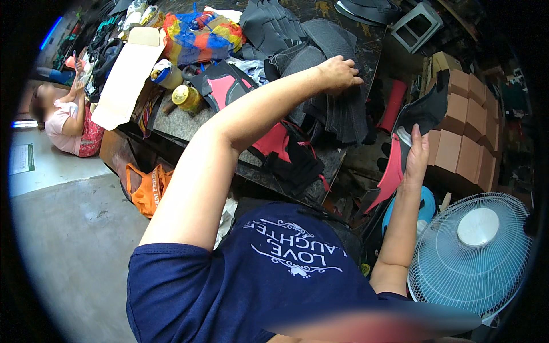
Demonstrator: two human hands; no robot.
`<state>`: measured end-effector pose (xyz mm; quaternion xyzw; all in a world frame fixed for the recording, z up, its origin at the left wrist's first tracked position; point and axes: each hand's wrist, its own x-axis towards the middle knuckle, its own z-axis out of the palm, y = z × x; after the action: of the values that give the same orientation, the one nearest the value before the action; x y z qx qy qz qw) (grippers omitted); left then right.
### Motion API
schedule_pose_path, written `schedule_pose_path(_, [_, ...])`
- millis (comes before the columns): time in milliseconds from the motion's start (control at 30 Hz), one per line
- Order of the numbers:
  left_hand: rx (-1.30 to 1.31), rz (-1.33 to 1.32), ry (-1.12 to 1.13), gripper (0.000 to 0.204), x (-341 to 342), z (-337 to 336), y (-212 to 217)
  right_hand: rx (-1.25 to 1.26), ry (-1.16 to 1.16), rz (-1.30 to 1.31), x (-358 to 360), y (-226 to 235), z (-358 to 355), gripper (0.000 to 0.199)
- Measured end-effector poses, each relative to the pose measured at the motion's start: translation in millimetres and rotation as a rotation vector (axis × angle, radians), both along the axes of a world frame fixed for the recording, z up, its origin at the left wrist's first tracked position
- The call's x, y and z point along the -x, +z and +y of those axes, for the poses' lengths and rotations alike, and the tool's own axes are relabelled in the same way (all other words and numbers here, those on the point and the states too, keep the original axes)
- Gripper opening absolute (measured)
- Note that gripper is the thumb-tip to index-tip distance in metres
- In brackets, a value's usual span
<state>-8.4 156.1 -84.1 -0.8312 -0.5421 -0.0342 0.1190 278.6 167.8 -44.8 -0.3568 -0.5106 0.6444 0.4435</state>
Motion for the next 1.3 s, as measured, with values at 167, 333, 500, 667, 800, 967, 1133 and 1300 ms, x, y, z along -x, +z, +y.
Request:
schedule_pose_path(167, [0.098, 0.129, -0.024, 0.026, 2.9, 7.8, 0.7, 0.003, 0.01, 0.012, -2.0, 10.3, -11.0, 0.034])
schedule_pose_path(333, [-0.073, -0.295, 0.087, 0.017, -3.1, -1.6, 27.0, 0.012, -0.012, 0.076, -3.7, 27.0, -20.7, 0.024])
schedule_pose_path(500, [-0.378, -0.954, 0.495, 0.028, -4.5, -24.9, 77.8, -0.008, 0.186, 0.185, 5.1, 59.3, -28.9, 0.022])
schedule_pose_path(667, [-0.167, -1.515, 0.409, 0.031, -7.1, -68.6, 104.4, -0.469, 0.042, -0.082, 60.3, 73.2, -29.3, 0.027])
schedule_pose_path(800, [-0.071, -1.808, 0.278, 0.034, -35.2, -115.1, 106.6, -0.637, 0.048, -0.196, 104.1, 69.7, -23.8, 0.021])
schedule_pose_path(967, [-0.028, -1.633, 0.43, 0.027, -42.8, -150.7, 108.6, -0.783, 0.023, -0.365, 120.9, 64.0, -35.1, 0.026])
schedule_pose_path(1133, [-0.145, -2.211, 0.275, 0.022, -46.4, -160.8, 92.4, -0.97, -0.082, -0.398, 139.2, 45.8, -54.8, 0.032])
schedule_pose_path(1300, [-0.148, -2.492, 0.148, 0.022, -45.3, -178.0, 87.6, -0.544, 0.228, -0.242, 150.6, 32.1, -58.5, 0.06])
